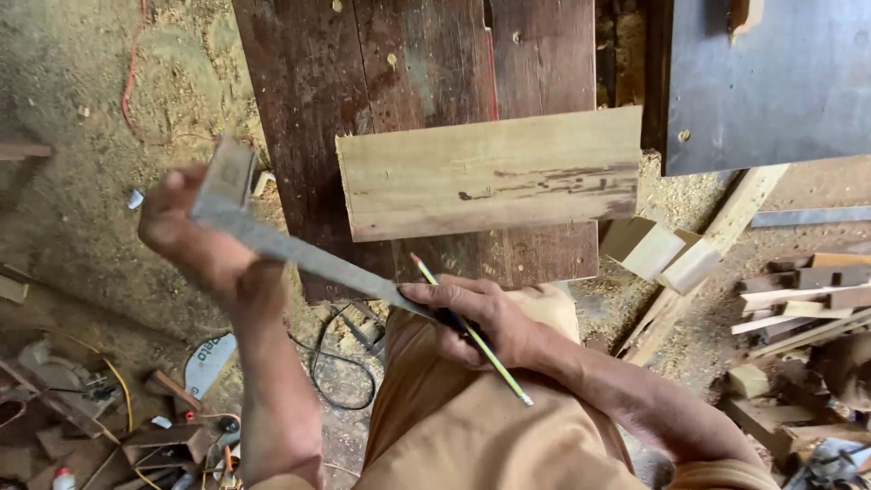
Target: Measuring a wooden board with a square and pencil before cutting it in half using a table saw.
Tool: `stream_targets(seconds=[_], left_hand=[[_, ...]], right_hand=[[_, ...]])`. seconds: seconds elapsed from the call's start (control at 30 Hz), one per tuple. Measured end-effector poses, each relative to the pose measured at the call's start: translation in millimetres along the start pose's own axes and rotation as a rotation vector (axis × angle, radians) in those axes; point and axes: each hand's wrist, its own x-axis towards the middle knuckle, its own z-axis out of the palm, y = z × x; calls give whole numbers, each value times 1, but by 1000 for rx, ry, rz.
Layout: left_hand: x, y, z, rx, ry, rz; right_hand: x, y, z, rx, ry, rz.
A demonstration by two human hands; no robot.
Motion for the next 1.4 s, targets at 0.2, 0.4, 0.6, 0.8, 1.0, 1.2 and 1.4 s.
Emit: stream_targets(seconds=[0.2, 0.4, 0.6, 0.8, 1.0, 1.2, 1.4], left_hand=[[16, -47, 13, 311, -59, 208], [60, -82, 66, 440, -377, 319], [54, -119, 106, 880, -564, 312], [27, -109, 126, 693, -280, 320], [24, -101, 137, 691, -294, 231], [26, -100, 138, 679, -271, 265], [28, -99, 136, 659, -295, 254]], right_hand=[[-19, -1, 0, 358, -117, 118], [-60, 55, -28, -685, -16, 270], [-50, 55, -68, -1137, 170, -119], [-36, 46, -80, -933, 24, -72], [-33, 44, -82, -889, -19, -113], [-35, 46, -83, -919, -24, -87], [-37, 47, -84, -937, -29, -86]])
